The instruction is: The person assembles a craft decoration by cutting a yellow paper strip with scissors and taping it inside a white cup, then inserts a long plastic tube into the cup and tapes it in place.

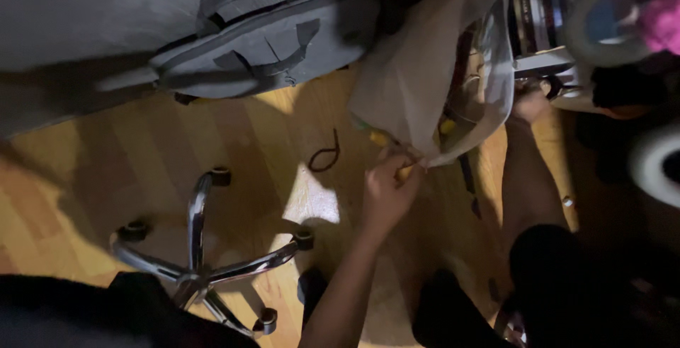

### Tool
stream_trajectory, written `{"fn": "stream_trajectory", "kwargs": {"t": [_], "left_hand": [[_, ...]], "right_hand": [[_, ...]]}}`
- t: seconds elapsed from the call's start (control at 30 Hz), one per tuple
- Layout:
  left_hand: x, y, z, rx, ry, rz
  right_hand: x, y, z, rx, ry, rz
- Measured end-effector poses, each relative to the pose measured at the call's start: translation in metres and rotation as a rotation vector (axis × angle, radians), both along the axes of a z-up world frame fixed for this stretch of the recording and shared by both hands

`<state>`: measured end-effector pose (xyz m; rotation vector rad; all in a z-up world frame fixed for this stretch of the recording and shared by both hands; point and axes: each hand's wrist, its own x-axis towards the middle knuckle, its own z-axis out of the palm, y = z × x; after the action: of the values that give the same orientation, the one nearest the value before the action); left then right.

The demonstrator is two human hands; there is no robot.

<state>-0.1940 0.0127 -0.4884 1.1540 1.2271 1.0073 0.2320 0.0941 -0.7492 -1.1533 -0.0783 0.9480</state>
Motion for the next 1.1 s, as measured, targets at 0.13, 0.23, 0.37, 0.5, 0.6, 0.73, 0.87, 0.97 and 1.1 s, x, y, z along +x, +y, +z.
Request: {"fn": "stream_trajectory", "kwargs": {"t": [0.13, 0.23, 0.37, 0.5, 0.6, 0.73, 0.87, 0.97, 1.1], "left_hand": [[-0.004, -0.017, 0.027, -0.081, 0.082, 0.005], [-0.012, -0.033, 0.05, 0.077, 0.154, 0.006], [-0.022, -0.053, 0.079, -0.149, 0.088, -0.001], [-0.028, -0.069, 0.11, -0.078, 0.063, -0.015], [-0.026, -0.081, 0.135, -0.099, 0.126, -0.034], [-0.028, -0.089, 0.178, -0.24, 0.213, -0.041], [-0.041, -0.088, 0.225, 0.253, 0.144, -0.001], [-0.049, -0.086, 0.264, -0.03, 0.223, -0.01], [-0.051, -0.079, 0.324, -0.013, 0.12, -0.011]], "right_hand": [[-0.017, -0.033, 0.012, 0.021, 0.015, -0.054], [-0.03, -0.059, 0.03, 0.062, 0.004, -0.052], [-0.042, -0.098, 0.062, -0.063, 0.105, -0.006], [-0.067, -0.142, 0.102, -0.567, -0.933, 0.446], [-0.089, -0.183, 0.15, -0.994, -1.791, 0.785], [-0.154, -0.208, 0.24, -0.759, -1.517, 0.683], [-0.219, -0.24, 0.367, -0.544, -1.308, 0.579], [-0.249, -0.261, 0.463, -0.438, -1.199, 0.52], [-0.259, -0.293, 0.573, -0.377, -1.1, 0.53]]}}
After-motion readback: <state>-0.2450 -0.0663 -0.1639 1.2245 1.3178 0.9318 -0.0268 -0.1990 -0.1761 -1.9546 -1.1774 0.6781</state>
